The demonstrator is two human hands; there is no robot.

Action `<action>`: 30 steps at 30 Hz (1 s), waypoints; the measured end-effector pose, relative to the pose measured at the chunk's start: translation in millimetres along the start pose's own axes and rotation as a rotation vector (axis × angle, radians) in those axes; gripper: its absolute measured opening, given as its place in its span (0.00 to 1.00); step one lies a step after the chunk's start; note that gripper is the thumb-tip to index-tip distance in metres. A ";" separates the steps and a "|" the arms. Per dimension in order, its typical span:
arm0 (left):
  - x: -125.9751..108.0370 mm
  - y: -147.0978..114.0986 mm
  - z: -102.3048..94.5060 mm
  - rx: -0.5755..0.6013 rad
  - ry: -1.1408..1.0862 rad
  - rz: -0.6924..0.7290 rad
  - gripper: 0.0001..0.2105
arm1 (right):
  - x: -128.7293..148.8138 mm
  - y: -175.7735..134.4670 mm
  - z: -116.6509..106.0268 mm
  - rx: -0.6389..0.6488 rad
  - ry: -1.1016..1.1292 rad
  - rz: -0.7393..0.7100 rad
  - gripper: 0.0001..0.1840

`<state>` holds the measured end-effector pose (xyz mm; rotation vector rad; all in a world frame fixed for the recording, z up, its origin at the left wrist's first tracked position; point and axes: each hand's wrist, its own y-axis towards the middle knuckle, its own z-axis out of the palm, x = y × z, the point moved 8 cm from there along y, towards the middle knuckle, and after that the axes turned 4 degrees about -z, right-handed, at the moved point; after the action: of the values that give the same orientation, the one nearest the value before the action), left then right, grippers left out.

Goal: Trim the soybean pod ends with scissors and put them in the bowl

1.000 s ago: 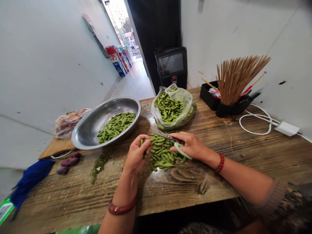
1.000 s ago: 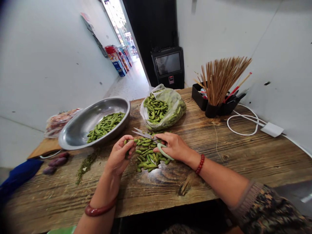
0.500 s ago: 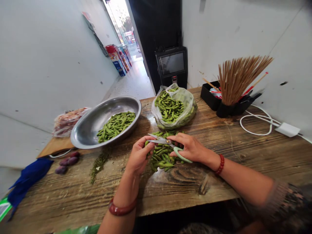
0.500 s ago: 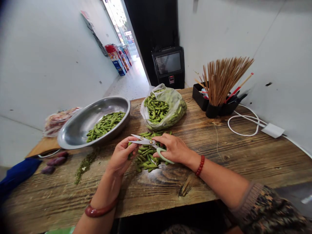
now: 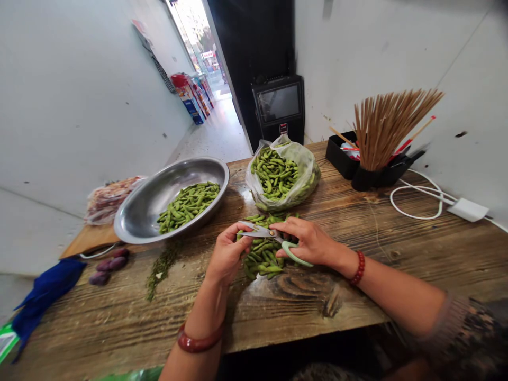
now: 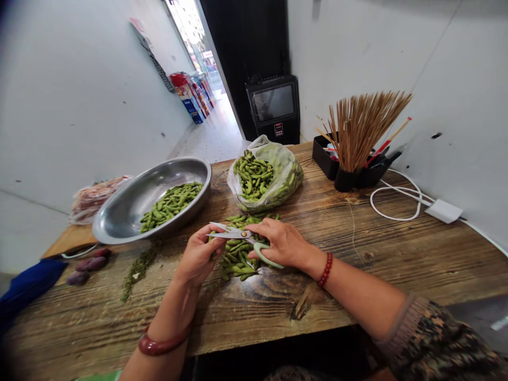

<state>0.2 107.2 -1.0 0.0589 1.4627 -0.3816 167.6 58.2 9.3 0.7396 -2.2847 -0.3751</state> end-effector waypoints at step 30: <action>-5.1 7.2 -11.3 0.042 -0.255 0.007 0.10 | -9.8 0.5 -9.2 -0.108 0.058 0.035 0.26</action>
<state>-8.9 118.1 1.2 0.0471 1.2023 -0.3995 179.6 64.0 11.0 0.6468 -2.2018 -0.4505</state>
